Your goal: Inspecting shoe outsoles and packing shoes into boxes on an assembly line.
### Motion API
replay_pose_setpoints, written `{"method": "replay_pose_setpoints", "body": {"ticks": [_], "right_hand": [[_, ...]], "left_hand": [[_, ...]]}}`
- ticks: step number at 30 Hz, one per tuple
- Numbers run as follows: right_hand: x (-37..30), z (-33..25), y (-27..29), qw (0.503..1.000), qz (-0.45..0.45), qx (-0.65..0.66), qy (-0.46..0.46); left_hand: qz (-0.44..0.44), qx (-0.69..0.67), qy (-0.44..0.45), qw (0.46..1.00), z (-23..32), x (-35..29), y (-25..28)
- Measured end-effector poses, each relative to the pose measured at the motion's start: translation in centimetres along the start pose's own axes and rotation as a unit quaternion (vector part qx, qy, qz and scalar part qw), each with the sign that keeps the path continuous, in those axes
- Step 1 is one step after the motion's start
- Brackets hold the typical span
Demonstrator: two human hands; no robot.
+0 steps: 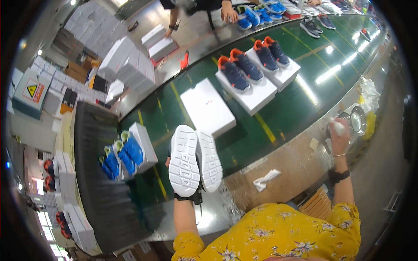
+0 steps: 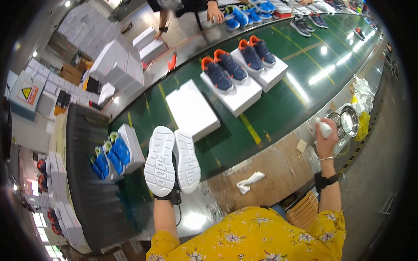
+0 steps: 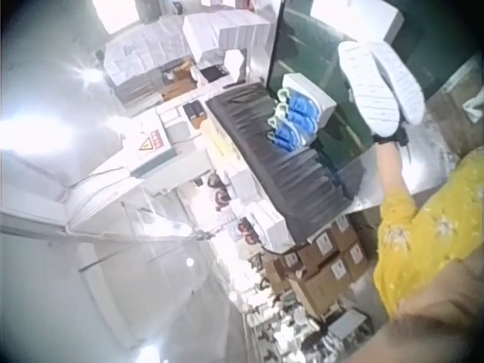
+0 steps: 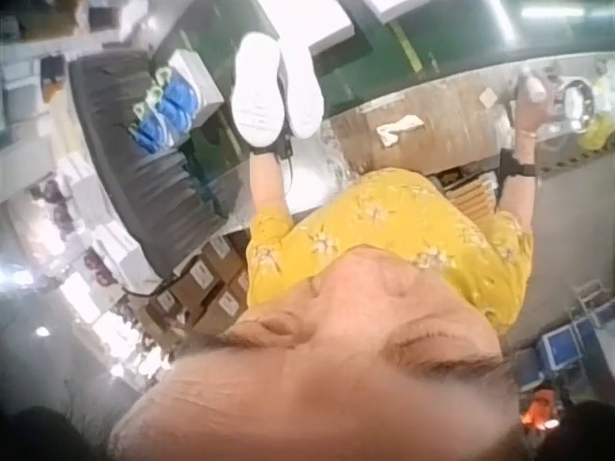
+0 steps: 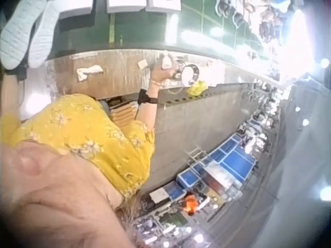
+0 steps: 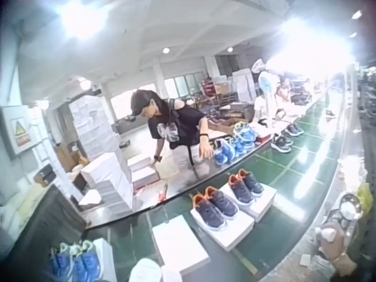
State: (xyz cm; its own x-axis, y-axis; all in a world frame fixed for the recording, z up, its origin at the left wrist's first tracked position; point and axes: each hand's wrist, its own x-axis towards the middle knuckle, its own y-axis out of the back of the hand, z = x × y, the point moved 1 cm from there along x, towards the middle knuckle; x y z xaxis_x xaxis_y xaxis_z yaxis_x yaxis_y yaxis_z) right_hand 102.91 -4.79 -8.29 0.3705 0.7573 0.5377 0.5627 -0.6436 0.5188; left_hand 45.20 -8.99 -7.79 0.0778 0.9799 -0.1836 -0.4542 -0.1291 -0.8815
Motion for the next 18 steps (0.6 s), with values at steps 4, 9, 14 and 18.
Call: {"method": "replay_pose_setpoints", "body": {"ticks": [4, 9, 14, 18], "right_hand": [[-7.2, -8.7, -8.3, 0.968, -0.203, 0.146, 0.004], [-17.4, -17.4, -16.2, 0.866, -0.376, 0.331, -0.013], [-25.6, -21.7, -18.5, 0.812, -0.476, 0.333, -0.059], [-31.6, -22.7, -16.3, 0.784, -0.567, 0.251, -0.019]], "left_hand": [[0.055, 0.053, -0.029, 0.997, -4.8, -5.0, 1.5], [0.112, 0.123, -0.034, 0.985, -9.0, -11.4, 4.1], [0.138, 0.197, -0.024, 0.97, -9.1, -14.8, 6.6], [0.143, 0.257, -0.016, 0.956, -9.2, -17.3, 8.1]]}}
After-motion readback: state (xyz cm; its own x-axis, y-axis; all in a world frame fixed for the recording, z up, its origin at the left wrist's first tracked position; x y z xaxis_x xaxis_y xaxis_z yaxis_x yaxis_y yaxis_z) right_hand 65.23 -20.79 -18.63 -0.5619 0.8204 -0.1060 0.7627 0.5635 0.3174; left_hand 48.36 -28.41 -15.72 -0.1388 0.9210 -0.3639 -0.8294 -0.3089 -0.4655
